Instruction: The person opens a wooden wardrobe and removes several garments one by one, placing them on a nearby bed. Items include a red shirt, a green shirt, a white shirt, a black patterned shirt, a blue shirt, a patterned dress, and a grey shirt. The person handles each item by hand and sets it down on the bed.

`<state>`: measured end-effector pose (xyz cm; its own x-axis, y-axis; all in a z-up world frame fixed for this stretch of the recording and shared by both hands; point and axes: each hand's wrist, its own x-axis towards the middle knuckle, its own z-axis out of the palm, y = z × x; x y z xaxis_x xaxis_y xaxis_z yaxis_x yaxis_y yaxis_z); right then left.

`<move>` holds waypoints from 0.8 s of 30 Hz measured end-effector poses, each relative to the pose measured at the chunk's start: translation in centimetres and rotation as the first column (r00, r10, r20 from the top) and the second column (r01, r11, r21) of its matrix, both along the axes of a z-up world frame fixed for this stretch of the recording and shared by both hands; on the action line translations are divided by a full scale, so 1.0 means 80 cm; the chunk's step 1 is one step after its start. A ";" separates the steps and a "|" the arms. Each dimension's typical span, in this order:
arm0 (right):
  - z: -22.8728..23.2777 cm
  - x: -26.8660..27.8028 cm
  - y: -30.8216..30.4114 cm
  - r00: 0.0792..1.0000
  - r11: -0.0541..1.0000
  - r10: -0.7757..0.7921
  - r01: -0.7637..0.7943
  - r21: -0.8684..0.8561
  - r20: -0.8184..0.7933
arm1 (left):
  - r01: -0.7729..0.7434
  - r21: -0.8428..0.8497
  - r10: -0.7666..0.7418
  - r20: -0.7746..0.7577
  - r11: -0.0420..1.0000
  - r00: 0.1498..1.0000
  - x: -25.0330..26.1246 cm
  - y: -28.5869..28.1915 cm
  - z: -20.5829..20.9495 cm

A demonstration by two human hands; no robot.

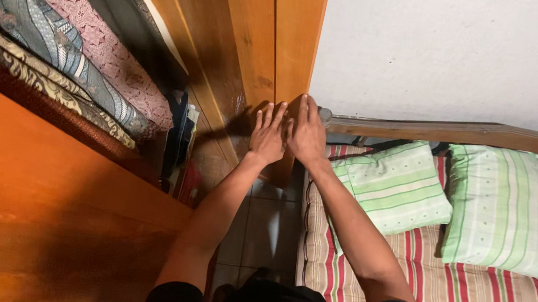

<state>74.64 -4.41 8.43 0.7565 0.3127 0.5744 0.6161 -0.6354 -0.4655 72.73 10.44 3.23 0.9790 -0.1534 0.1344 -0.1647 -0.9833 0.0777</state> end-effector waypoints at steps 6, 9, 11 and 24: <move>0.013 0.028 0.000 0.980 0.999 -0.038 0.035 -0.021 -0.193 | -0.016 0.040 0.017 -0.039 0.999 0.999 0.034 -0.005 0.001; 0.015 0.043 0.001 0.973 0.996 -0.073 0.059 -0.069 -0.217 | -0.011 0.001 0.011 -0.060 1.000 0.998 0.045 -0.006 0.004; 0.012 0.056 -0.001 0.977 0.997 -0.048 0.037 -0.061 -0.207 | 0.003 0.020 -0.002 -0.037 1.000 0.999 0.054 -0.005 0.005; 0.015 0.133 0.006 0.927 0.992 -0.100 0.064 -0.111 -0.361 | 0.012 0.139 -0.005 -0.046 0.990 0.999 0.130 0.004 -0.003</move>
<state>85.24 -3.93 9.60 0.9334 0.2802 0.2242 0.3588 -0.7293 -0.5826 83.12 10.77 3.03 0.9822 -0.1757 0.0662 -0.1724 -0.9836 -0.0519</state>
